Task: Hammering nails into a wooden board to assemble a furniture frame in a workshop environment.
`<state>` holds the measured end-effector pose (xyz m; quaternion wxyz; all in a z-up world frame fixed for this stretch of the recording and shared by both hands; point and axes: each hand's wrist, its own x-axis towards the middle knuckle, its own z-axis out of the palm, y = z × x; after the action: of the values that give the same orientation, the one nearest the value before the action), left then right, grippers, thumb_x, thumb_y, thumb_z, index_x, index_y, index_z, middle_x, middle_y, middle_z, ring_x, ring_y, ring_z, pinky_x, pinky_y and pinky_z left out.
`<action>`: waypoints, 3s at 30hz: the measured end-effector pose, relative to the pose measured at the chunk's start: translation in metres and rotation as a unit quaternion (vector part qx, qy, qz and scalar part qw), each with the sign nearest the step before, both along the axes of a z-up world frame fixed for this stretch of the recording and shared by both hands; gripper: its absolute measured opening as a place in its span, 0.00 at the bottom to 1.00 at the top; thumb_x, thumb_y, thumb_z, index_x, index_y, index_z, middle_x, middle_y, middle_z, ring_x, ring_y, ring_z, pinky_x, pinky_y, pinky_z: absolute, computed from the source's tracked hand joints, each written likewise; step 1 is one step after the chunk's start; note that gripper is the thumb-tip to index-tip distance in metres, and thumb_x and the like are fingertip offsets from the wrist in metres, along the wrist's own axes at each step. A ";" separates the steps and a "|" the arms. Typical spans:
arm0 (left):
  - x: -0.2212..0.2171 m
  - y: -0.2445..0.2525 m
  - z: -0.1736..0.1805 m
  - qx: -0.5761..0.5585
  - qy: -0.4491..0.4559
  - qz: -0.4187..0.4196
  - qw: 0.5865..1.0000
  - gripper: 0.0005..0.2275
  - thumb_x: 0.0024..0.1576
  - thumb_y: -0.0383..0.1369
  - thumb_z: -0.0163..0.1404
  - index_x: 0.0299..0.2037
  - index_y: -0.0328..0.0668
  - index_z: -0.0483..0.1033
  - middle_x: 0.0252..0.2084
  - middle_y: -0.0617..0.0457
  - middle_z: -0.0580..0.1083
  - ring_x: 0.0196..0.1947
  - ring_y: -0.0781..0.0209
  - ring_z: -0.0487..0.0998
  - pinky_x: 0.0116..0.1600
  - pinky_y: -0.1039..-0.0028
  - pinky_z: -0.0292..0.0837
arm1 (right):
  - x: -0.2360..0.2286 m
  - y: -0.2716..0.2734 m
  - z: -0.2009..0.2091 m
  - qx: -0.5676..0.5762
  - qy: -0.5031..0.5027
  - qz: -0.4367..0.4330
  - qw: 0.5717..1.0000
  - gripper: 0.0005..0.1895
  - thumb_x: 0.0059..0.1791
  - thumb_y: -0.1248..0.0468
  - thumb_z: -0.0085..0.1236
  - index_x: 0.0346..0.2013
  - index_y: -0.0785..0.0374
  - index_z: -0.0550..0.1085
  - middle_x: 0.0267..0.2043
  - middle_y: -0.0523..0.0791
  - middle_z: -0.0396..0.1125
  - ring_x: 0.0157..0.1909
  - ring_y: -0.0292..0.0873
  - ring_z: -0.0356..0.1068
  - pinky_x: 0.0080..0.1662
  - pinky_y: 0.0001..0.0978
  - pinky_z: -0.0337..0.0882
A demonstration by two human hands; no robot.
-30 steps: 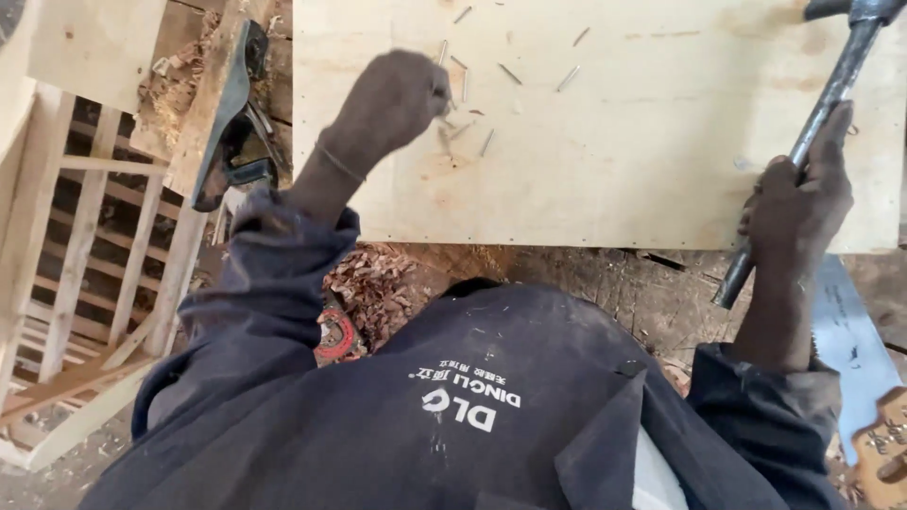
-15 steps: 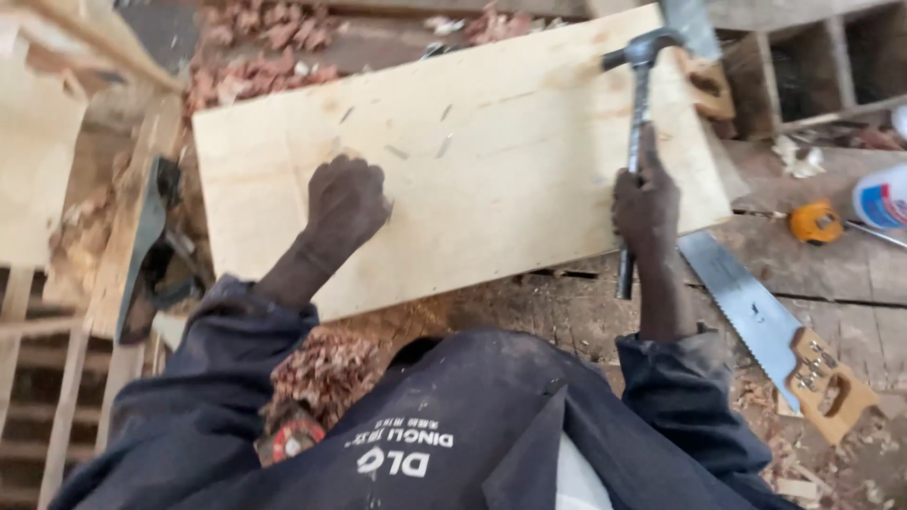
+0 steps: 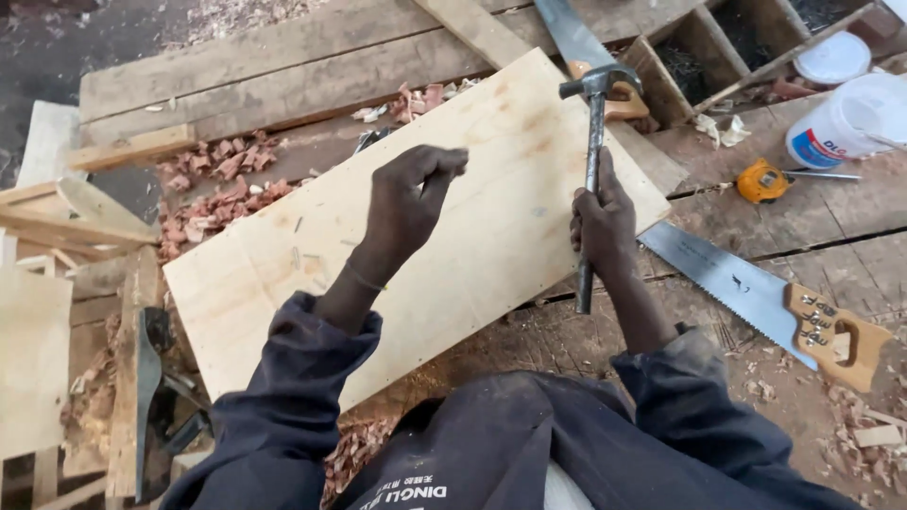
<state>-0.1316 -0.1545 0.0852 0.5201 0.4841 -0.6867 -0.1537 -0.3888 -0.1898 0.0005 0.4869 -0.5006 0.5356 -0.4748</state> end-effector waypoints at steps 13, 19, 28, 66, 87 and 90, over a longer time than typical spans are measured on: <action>-0.025 -0.228 -0.080 0.182 0.237 0.034 0.954 0.02 0.53 0.23 0.54 0.34 0.38 0.78 0.28 0.52 0.80 0.25 0.70 0.80 0.30 0.81 0.78 | 0.009 -0.011 0.023 0.115 0.031 -0.015 0.993 0.38 0.52 0.67 0.46 0.78 0.46 0.55 0.21 0.42 0.59 0.17 0.36 0.57 0.20 0.31 0.65; -0.021 -0.291 -0.144 0.238 0.217 0.066 0.944 0.02 0.48 0.25 0.61 0.29 0.42 0.83 0.28 0.57 0.80 0.30 0.70 0.79 0.37 0.80 0.80 | 0.012 -0.012 0.038 0.138 0.072 -0.013 0.988 0.38 0.51 0.66 0.45 0.77 0.45 0.55 0.21 0.44 0.62 0.17 0.38 0.60 0.22 0.33 0.68; -0.021 -0.277 -0.148 0.165 0.170 0.053 0.970 0.08 0.52 0.25 0.58 0.42 0.40 0.81 0.34 0.54 0.81 0.37 0.67 0.82 0.45 0.77 0.81 | 0.013 -0.015 0.029 0.111 0.052 -0.004 0.992 0.36 0.53 0.66 0.47 0.77 0.46 0.55 0.18 0.43 0.59 0.15 0.36 0.57 0.20 0.30 0.66; -0.019 -0.288 -0.175 0.172 -0.015 0.089 0.981 0.22 0.56 0.23 0.38 0.64 0.45 0.63 0.55 0.49 0.82 0.55 0.46 0.82 0.52 0.56 0.76 | 0.033 -0.104 0.087 -0.035 0.381 0.167 0.909 0.35 0.60 0.68 0.38 0.81 0.47 0.43 0.22 0.38 0.50 0.21 0.35 0.46 0.22 0.27 0.53; -0.010 -0.306 -0.197 0.207 0.005 0.053 0.977 0.24 0.51 0.23 0.39 0.60 0.47 0.67 0.53 0.51 0.83 0.56 0.52 0.81 0.56 0.63 0.72 | 0.014 -0.105 0.063 -0.153 0.344 0.156 0.913 0.32 0.59 0.66 0.48 0.79 0.55 0.54 0.25 0.44 0.54 0.24 0.41 0.52 0.29 0.39 0.54; -0.015 -0.295 -0.175 0.262 0.021 0.066 0.962 0.27 0.49 0.25 0.34 0.61 0.52 0.68 0.52 0.56 0.83 0.53 0.54 0.83 0.53 0.62 0.74 | 0.015 -0.107 0.050 -0.171 0.357 0.133 0.908 0.34 0.57 0.66 0.50 0.78 0.55 0.54 0.26 0.48 0.61 0.26 0.45 0.59 0.32 0.41 0.62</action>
<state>-0.1463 -0.4492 -0.0898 0.3982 0.6447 -0.5776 -0.3035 -0.3738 -0.2964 0.0509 0.2282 -0.7790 0.5129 -0.2795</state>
